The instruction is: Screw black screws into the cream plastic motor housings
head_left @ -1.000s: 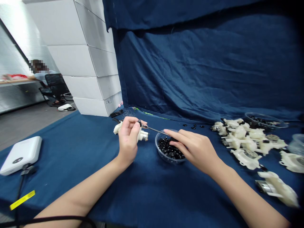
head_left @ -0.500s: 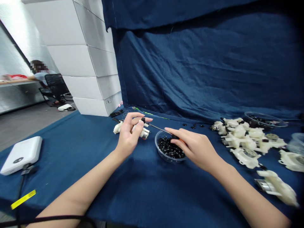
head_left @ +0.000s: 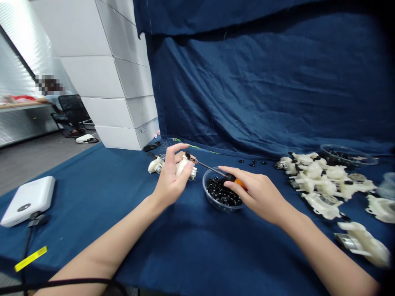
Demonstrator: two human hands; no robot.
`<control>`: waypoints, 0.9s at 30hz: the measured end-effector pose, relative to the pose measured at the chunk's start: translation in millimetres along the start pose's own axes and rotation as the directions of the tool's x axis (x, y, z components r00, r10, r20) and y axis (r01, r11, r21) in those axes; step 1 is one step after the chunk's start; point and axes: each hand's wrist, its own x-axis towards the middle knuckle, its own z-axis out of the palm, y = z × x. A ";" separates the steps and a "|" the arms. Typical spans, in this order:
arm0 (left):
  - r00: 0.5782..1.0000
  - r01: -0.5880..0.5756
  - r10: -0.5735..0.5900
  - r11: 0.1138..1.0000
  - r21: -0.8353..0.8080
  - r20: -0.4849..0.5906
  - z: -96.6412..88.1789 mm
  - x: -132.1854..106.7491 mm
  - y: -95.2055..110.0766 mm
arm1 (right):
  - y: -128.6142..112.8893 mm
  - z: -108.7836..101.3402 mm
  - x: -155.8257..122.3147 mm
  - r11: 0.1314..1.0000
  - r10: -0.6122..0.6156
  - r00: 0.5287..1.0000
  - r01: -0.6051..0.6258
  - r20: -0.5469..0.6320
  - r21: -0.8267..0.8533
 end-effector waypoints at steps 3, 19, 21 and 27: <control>0.999 -0.033 0.033 0.999 -0.039 -0.010 -0.1 -0.3 1.0 | -1.0 -3.4 0.3 1.000 0.006 1.000 -0.007 0.023 0.018; 0.990 -0.117 0.091 0.953 -0.279 -0.103 7.7 -7.4 7.4 | -0.5 -11.9 -0.7 0.998 -0.056 0.998 0.057 0.028 -0.013; 0.992 -0.115 0.092 0.951 -0.288 -0.092 8.1 -8.0 7.8 | 1.2 -12.0 -3.8 0.997 -0.067 0.998 0.067 0.003 -0.029; 0.991 -0.118 0.132 0.956 -0.269 0.035 10.5 -11.7 7.3 | 8.6 -8.7 -21.1 0.997 -0.043 0.991 0.033 -0.127 -0.075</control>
